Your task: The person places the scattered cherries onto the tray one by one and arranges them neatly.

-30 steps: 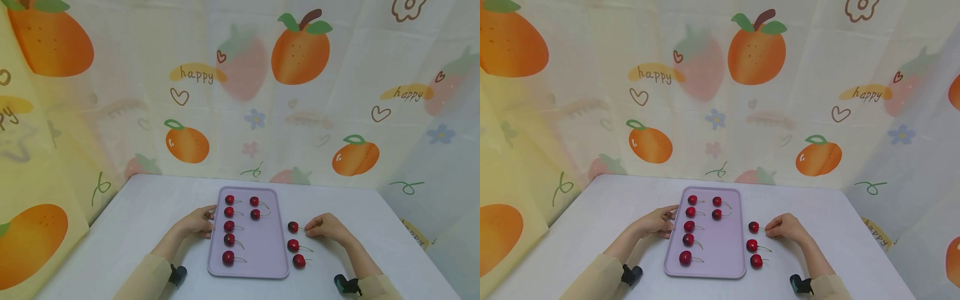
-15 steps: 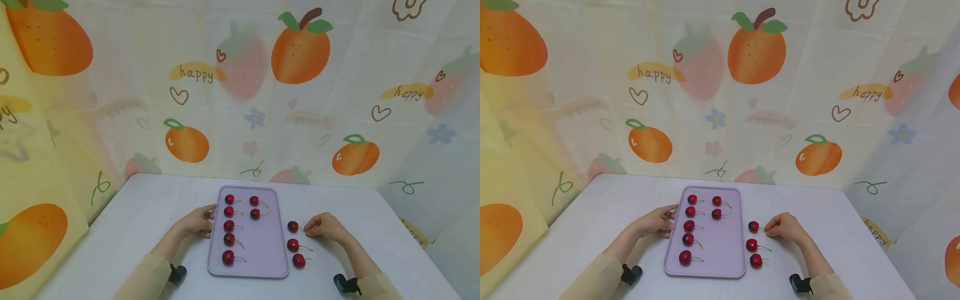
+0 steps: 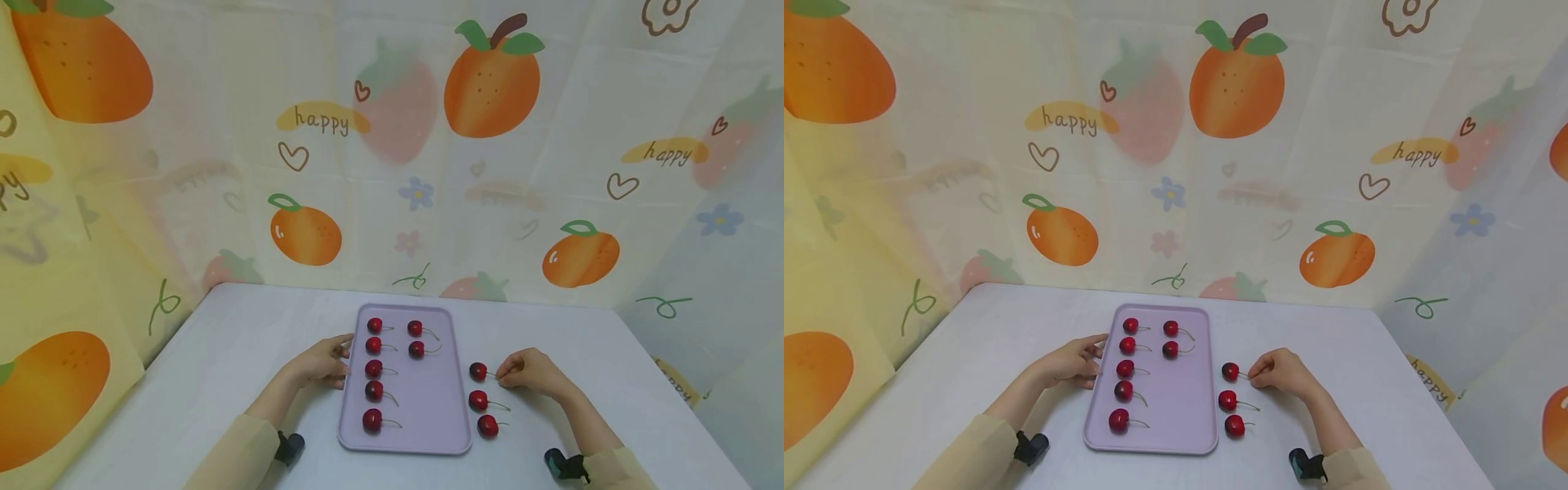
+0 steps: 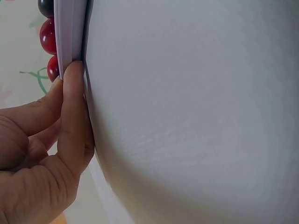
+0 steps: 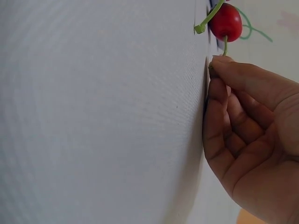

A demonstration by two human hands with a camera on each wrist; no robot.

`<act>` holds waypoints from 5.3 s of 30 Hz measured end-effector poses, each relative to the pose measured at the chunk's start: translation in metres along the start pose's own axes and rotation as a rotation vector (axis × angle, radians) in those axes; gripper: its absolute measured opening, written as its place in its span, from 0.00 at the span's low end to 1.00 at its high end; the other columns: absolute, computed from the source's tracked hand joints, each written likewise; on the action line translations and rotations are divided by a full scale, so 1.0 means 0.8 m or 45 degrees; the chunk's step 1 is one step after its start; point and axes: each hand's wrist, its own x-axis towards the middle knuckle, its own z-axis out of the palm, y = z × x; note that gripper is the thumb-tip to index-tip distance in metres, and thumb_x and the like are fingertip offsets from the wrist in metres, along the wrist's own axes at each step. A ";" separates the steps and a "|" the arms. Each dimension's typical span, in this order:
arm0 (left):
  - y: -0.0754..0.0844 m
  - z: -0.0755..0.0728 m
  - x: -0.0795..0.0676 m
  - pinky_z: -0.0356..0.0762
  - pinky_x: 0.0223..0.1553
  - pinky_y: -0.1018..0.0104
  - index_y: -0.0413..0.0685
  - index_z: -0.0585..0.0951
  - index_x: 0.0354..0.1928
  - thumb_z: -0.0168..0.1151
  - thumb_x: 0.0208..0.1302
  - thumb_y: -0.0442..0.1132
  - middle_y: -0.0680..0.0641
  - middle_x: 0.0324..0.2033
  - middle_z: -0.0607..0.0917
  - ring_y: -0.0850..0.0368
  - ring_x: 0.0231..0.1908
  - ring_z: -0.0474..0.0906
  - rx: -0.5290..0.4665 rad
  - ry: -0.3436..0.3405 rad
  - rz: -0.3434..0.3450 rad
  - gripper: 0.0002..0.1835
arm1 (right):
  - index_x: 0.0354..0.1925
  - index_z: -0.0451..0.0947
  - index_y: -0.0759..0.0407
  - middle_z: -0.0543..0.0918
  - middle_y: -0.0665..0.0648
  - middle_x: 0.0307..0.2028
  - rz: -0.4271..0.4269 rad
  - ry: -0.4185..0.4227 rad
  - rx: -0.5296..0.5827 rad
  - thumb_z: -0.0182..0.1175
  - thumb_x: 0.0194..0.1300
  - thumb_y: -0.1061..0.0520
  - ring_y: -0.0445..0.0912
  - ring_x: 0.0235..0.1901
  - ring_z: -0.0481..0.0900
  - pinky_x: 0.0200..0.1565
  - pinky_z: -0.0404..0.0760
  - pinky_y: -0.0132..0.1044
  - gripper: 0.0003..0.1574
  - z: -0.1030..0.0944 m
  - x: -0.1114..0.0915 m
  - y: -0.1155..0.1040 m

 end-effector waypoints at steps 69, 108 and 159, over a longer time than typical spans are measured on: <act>-0.004 -0.001 0.005 0.86 0.29 0.68 0.45 0.58 0.76 0.60 0.59 0.22 0.40 0.51 0.71 0.56 0.32 0.73 0.007 0.002 -0.023 0.42 | 0.40 0.85 0.64 0.88 0.60 0.36 -0.228 -0.060 0.091 0.66 0.62 0.59 0.44 0.35 0.80 0.38 0.83 0.26 0.10 0.012 0.019 -0.053; -0.001 -0.001 0.003 0.85 0.29 0.69 0.44 0.58 0.76 0.59 0.59 0.22 0.41 0.50 0.71 0.57 0.31 0.72 0.013 -0.005 -0.008 0.42 | 0.32 0.87 0.57 0.88 0.53 0.30 -0.274 -0.014 -0.039 0.69 0.56 0.62 0.39 0.30 0.79 0.34 0.81 0.30 0.02 0.069 0.047 -0.100; 0.000 -0.001 0.001 0.85 0.29 0.69 0.44 0.58 0.76 0.60 0.59 0.22 0.41 0.49 0.70 0.57 0.30 0.74 0.012 0.003 -0.020 0.42 | 0.34 0.87 0.59 0.88 0.54 0.32 -0.197 0.090 -0.014 0.68 0.58 0.61 0.40 0.31 0.81 0.34 0.84 0.31 0.04 0.054 0.033 -0.088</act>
